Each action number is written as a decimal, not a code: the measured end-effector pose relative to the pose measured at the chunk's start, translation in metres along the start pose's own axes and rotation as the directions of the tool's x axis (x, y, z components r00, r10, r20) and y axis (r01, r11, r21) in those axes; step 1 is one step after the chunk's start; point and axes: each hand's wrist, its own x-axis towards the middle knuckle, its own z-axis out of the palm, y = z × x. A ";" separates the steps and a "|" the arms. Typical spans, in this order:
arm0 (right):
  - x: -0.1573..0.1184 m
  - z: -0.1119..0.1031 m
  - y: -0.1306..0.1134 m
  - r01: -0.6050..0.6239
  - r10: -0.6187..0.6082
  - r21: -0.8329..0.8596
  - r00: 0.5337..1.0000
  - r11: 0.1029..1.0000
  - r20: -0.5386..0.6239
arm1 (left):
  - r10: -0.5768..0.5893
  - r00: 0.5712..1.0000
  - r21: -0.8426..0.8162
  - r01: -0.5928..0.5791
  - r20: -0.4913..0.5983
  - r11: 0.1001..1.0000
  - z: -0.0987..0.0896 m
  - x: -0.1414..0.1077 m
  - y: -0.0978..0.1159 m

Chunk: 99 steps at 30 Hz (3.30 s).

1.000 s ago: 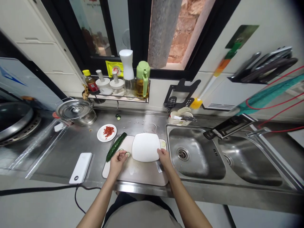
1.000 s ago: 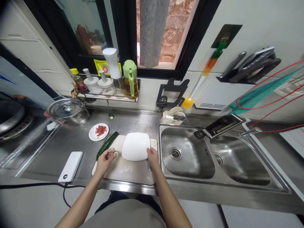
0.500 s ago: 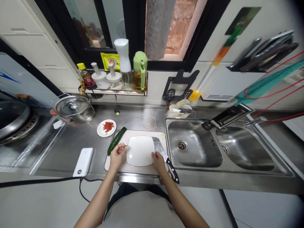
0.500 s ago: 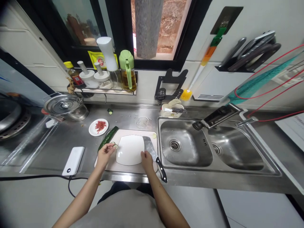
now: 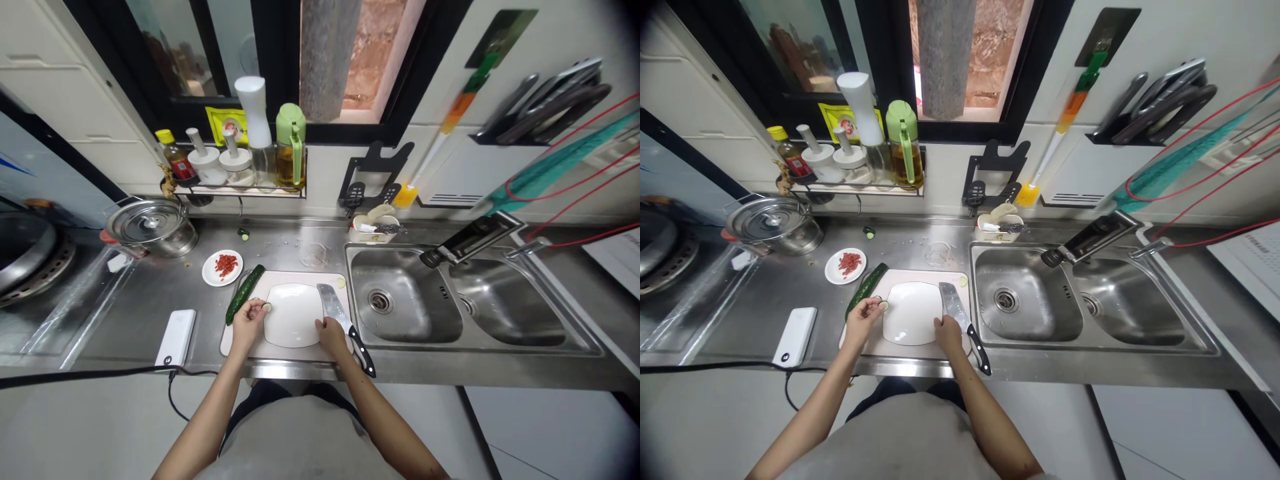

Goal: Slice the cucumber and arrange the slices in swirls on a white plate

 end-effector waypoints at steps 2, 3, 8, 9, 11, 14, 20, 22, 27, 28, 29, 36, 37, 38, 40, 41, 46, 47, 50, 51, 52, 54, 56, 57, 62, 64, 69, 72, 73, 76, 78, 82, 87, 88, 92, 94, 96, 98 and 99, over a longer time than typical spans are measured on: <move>0.000 -0.002 -0.002 0.004 -0.004 -0.051 1.000 0.999 0.011 | 0.002 1.000 0.000 -0.002 0.003 1.000 0.000 0.000 0.000; 0.000 -0.003 -0.003 0.005 -0.003 -0.070 1.000 0.998 0.017 | 0.000 1.000 0.001 0.000 0.003 1.000 0.000 0.000 0.000; -0.001 -0.006 -0.008 -0.008 0.015 -0.134 0.999 0.991 0.051 | -0.007 1.000 0.003 0.007 0.027 1.000 0.000 0.000 -0.002; -0.002 -0.007 -0.009 -0.009 0.017 -0.147 0.998 0.989 0.055 | -0.008 0.999 0.000 0.008 0.032 1.000 0.001 0.000 -0.003; -0.003 -0.009 -0.011 -0.004 0.015 -0.170 0.998 0.985 0.065 | -0.010 0.999 -0.004 0.010 0.033 1.000 0.003 -0.001 -0.003; -0.007 -0.016 -0.016 0.010 0.007 -0.214 0.997 0.977 0.078 | -0.022 0.999 -0.001 0.022 0.042 1.000 0.006 -0.004 -0.003; -0.018 -0.037 -0.025 0.151 -0.165 -0.136 0.981 0.979 -0.098 | -0.053 0.994 -0.008 0.054 0.091 0.999 0.014 -0.013 0.002; -0.022 -0.040 -0.030 0.299 -0.292 0.025 0.944 0.954 -0.151 | -0.076 0.984 -0.022 0.080 0.162 0.997 0.018 -0.017 0.006; -0.030 -0.030 -0.041 0.550 -0.548 0.404 0.826 0.731 -0.133 | -0.097 0.917 -0.062 0.130 0.387 0.990 0.028 -0.026 0.012; -0.031 -0.027 -0.042 0.562 -0.565 0.417 0.815 0.714 -0.131 | -0.094 0.909 -0.073 0.134 0.406 0.988 0.029 -0.027 0.013; -0.031 -0.025 -0.043 0.569 -0.570 0.419 0.810 0.708 -0.136 | -0.091 0.908 -0.084 0.137 0.410 0.987 0.029 -0.028 0.014; -0.032 -0.030 -0.049 0.598 -0.531 0.415 0.801 0.685 -0.278 | -0.376 0.826 -0.009 0.418 0.421 0.908 0.025 -0.031 0.026; -0.032 -0.032 -0.049 0.615 -0.544 0.407 0.788 0.675 -0.288 | -0.435 0.770 -0.002 0.493 0.467 0.870 0.024 -0.031 0.029; -0.032 -0.034 -0.050 0.633 -0.560 0.396 0.774 0.665 -0.297 | -0.475 0.718 -0.006 0.554 0.509 0.832 0.024 -0.031 0.032; -0.032 -0.036 -0.050 0.672 -0.595 0.360 0.740 0.647 -0.314 | -0.503 0.655 -0.033 0.627 0.564 0.779 0.024 -0.030 0.035; -0.032 -0.037 -0.050 0.693 -0.613 0.336 0.721 0.638 -0.324 | -0.506 0.640 -0.049 0.646 0.579 0.762 0.025 -0.030 0.036; -0.033 -0.040 -0.050 0.752 -0.674 0.215 0.655 0.623 -0.341 | -0.500 0.632 -0.143 0.693 0.592 0.706 0.026 -0.027 0.037; -0.032 -0.041 -0.049 0.755 -0.680 0.198 0.652 0.626 -0.337 | -0.495 0.640 -0.167 0.695 0.588 0.699 0.026 -0.026 0.037; -0.032 -0.042 -0.049 0.761 -0.691 0.173 0.643 0.626 -0.329 | -0.471 0.673 -0.232 0.682 0.571 0.693 0.023 -0.026 0.039; -0.032 -0.042 -0.049 0.764 -0.696 0.176 0.640 0.621 -0.326 | -0.460 0.688 -0.245 0.669 0.561 0.702 0.023 -0.026 0.039; -0.033 -0.042 -0.049 0.769 -0.701 0.183 0.636 0.613 -0.322 | -0.450 0.704 -0.251 0.652 0.550 0.715 0.022 -0.025 0.040; -0.033 -0.041 -0.049 0.779 -0.717 0.206 0.626 0.592 -0.308 | -0.432 0.732 -0.253 0.620 0.526 0.743 0.022 -0.024 0.042; -0.032 -0.040 -0.051 0.785 -0.728 0.229 0.619 0.575 -0.294 | -0.424 0.752 -0.258 0.600 0.505 0.757 0.023 -0.023 0.043; -0.031 -0.040 -0.051 0.786 -0.731 0.238 0.618 0.570 -0.290 | -0.421 0.761 -0.261 0.591 0.493 0.763 0.023 -0.023 0.043; -0.023 -0.039 -0.055 0.792 -0.750 0.257 0.609 0.554 -0.258 | -0.399 0.808 -0.295 0.546 0.434 0.784 0.031 -0.019 0.039; -0.019 -0.037 -0.055 0.784 -0.748 0.247 0.619 0.570 -0.240 | -0.394 0.822 -0.315 0.534 0.411 0.785 0.034 -0.018 0.036; -0.012 -0.023 -0.051 0.721 -0.700 0.238 0.691 0.651 -0.178 | -0.397 0.836 -0.305 0.518 0.378 0.799 0.037 -0.016 0.022; -0.008 -0.014 -0.048 0.662 -0.660 0.272 0.743 0.699 -0.112 | -0.394 0.839 -0.285 0.509 0.376 0.812 0.037 -0.015 0.012; -0.006 -0.012 -0.047 0.634 -0.640 0.289 0.764 0.717 -0.088 | -0.390 0.841 -0.281 0.504 0.376 0.817 0.037 -0.014 0.008; -0.001 -0.006 -0.045 0.532 -0.560 0.349 0.828 0.771 -0.025 | -0.366 0.854 -0.274 0.476 0.370 0.836 0.039 -0.012 -0.001; 0.003 -0.002 -0.044 0.462 -0.504 0.396 0.863 0.794 0.003 | -0.350 0.864 -0.266 0.455 0.363 0.850 0.042 -0.009 -0.007; 0.013 0.005 -0.043 0.322 -0.412 0.514 0.909 0.795 0.066 | -0.329 0.879 -0.258 0.426 0.345 0.867 0.046 -0.003 -0.014; 0.023 0.013 -0.046 0.173 -0.334 0.659 0.934 0.732 0.126 | -0.329 0.884 -0.271 0.424 0.333 0.864 0.050 0.003 -0.020; 0.024 0.014 -0.047 0.162 -0.326 0.671 0.937 0.724 0.125 | -0.329 0.885 -0.275 0.423 0.329 0.864 0.051 0.005 -0.022; 0.032 0.013 -0.051 0.138 -0.303 0.679 0.944 0.721 0.130 | -0.330 0.891 -0.296 0.421 0.312 0.857 0.057 0.013 -0.030; 0.037 0.013 -0.053 0.136 -0.295 0.667 0.947 0.732 0.131 | -0.327 0.894 -0.298 0.416 0.306 0.859 0.061 0.018 -0.034; 0.045 0.014 -0.054 0.139 -0.286 0.647 0.950 0.750 0.126 | -0.322 0.900 -0.293 0.405 0.293 0.866 0.064 0.024 -0.036; 0.053 0.015 -0.055 0.140 -0.275 0.622 0.953 0.771 0.127 | -0.320 0.905 -0.287 0.397 0.280 0.872 0.067 0.030 -0.038; 0.057 0.015 -0.056 0.143 -0.274 0.608 0.953 0.781 0.127 | -0.321 0.907 -0.284 0.394 0.273 0.874 0.069 0.033 -0.038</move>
